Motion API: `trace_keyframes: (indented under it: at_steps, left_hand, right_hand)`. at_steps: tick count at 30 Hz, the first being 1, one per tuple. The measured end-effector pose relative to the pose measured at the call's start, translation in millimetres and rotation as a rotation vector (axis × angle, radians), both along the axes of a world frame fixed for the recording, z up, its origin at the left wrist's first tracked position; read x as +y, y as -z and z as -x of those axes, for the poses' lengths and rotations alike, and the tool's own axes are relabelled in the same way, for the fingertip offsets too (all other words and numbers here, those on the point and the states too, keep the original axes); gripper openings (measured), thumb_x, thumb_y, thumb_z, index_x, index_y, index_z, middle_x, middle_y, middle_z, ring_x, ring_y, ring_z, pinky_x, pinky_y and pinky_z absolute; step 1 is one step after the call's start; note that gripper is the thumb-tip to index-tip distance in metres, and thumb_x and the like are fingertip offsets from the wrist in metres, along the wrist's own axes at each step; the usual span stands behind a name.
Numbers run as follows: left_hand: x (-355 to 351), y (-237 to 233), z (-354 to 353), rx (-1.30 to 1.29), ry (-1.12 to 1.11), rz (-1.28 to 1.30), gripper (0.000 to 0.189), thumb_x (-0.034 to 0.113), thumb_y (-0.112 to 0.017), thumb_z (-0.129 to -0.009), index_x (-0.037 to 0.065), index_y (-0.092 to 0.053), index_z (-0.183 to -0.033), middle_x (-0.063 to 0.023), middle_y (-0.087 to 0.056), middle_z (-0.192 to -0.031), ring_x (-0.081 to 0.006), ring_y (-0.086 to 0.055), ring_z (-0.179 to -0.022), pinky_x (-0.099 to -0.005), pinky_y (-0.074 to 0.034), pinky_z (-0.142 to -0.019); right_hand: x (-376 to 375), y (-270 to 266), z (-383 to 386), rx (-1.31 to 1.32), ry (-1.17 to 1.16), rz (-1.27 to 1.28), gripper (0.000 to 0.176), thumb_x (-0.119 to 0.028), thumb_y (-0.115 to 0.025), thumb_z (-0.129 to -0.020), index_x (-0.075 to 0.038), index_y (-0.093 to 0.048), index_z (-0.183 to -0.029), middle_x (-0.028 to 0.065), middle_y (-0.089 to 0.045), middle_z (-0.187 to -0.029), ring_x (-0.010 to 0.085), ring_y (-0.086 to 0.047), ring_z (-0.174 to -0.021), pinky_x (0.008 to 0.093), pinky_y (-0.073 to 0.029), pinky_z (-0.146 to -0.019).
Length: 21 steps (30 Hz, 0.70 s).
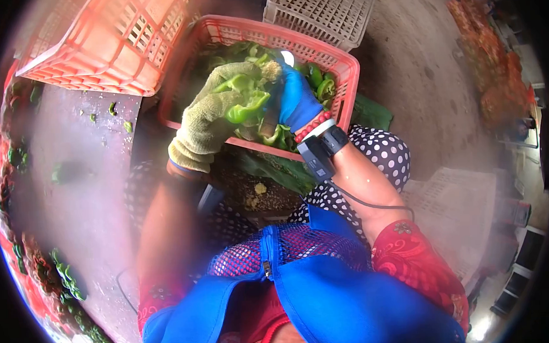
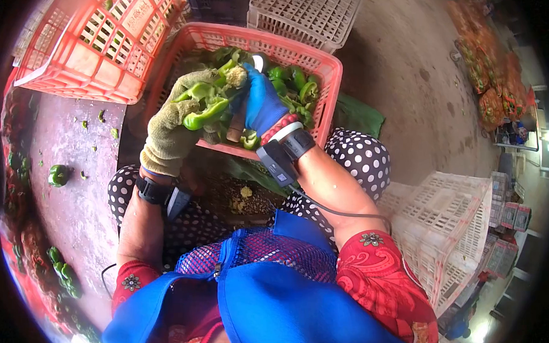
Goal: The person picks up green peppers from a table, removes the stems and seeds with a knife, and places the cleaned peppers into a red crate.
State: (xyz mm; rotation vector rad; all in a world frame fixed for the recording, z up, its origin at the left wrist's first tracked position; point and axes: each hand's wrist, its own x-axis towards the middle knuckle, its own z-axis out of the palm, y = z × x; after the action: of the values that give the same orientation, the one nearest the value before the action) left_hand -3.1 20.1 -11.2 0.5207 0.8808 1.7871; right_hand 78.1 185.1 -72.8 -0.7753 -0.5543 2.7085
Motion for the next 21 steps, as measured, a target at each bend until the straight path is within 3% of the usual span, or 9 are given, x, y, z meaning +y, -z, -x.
trace_keyframes:
  at_steps: [5,6,10,13,16,19,20,21]
  left_hand:
    - [1,-7,0,-0.020,0.021,-0.006,0.059,0.023,-0.060,-0.088,-0.002,-0.047,-0.140,-0.0187,-0.058,-0.134,-0.0272,-0.062,-0.114,-0.0339,-0.051,-0.095]
    - [-1,-10,1,-0.080,0.043,-0.078,0.051,0.017,-0.058,-0.090,-0.002,-0.051,-0.137,-0.0180,-0.056,-0.138,-0.0279,-0.058,-0.122,-0.0381,-0.047,-0.105]
    - [-4,-9,12,-0.004,0.068,-0.059,0.047,0.013,-0.055,-0.091,0.000,-0.053,-0.135,-0.0162,-0.055,-0.139,-0.0264,-0.057,-0.123,-0.0371,-0.045,-0.107]
    - [-5,-3,20,0.040,0.056,-0.018,0.046,0.015,-0.058,-0.091,0.000,-0.054,-0.134,-0.0129,-0.058,-0.134,-0.0237,-0.058,-0.119,-0.0357,-0.045,-0.105]
    - [1,-4,14,0.179,-0.045,0.047,0.045,0.013,-0.058,-0.091,0.000,-0.054,-0.134,-0.0104,-0.061,-0.127,-0.0202,-0.060,-0.113,-0.0318,-0.047,-0.100]
    - [7,5,11,0.702,-0.323,0.263,0.047,0.019,-0.057,-0.089,-0.002,-0.057,-0.131,-0.0106,-0.064,-0.120,-0.0204,-0.064,-0.105,-0.0314,-0.054,-0.089]
    - [4,-18,15,0.013,-0.315,0.364,0.042,0.015,-0.059,-0.091,0.000,-0.058,-0.130,-0.0093,-0.066,-0.114,-0.0196,-0.066,-0.099,-0.0330,-0.056,-0.083]
    - [3,-11,22,0.004,-0.421,0.340,0.044,0.019,-0.064,-0.092,0.001,-0.057,-0.131,-0.0080,-0.066,-0.111,-0.0193,-0.067,-0.096,-0.0346,-0.057,-0.080]
  right_hand:
    - [-5,-31,-3,-0.073,0.080,-0.112,0.031,-0.033,-0.050,-0.103,-0.008,-0.066,-0.111,0.0058,-0.072,-0.100,0.0197,-0.069,-0.089,0.0334,-0.056,-0.077]
    - [0,-26,0,-0.090,0.079,-0.145,0.031,-0.033,-0.049,-0.104,-0.008,-0.067,-0.110,0.0060,-0.073,-0.099,0.0194,-0.069,-0.088,0.0329,-0.056,-0.076]
    - [4,-33,-5,-0.073,0.083,-0.254,0.036,-0.035,-0.046,-0.104,-0.006,-0.068,-0.105,0.0077,-0.073,-0.089,0.0187,-0.069,-0.076,0.0306,-0.055,-0.066]
    - [15,-30,-14,-0.212,0.017,-0.484,0.038,-0.034,-0.043,-0.105,-0.005,-0.068,-0.101,0.0092,-0.070,-0.080,0.0189,-0.066,-0.066,0.0309,-0.052,-0.058]
    - [14,-30,-14,-0.168,0.116,-0.498,0.038,-0.036,-0.044,-0.103,-0.008,-0.067,-0.094,0.0074,-0.065,-0.073,0.0175,-0.059,-0.057,0.0322,-0.048,-0.051]
    - [52,8,-7,-0.316,0.273,-0.547,0.038,-0.039,-0.045,-0.102,-0.010,-0.065,-0.087,0.0063,-0.061,-0.069,0.0166,-0.055,-0.052,0.0330,-0.044,-0.047]
    - [68,-5,-9,-0.201,0.361,-0.339,0.039,-0.043,-0.047,-0.100,-0.012,-0.063,-0.082,0.0047,-0.057,-0.064,0.0159,-0.052,-0.049,0.0326,-0.042,-0.044]
    - [69,-33,-16,-0.326,0.483,-0.534,0.039,-0.042,-0.048,-0.100,-0.011,-0.063,-0.081,0.0034,-0.056,-0.063,0.0149,-0.053,-0.050,0.0311,-0.042,-0.044]
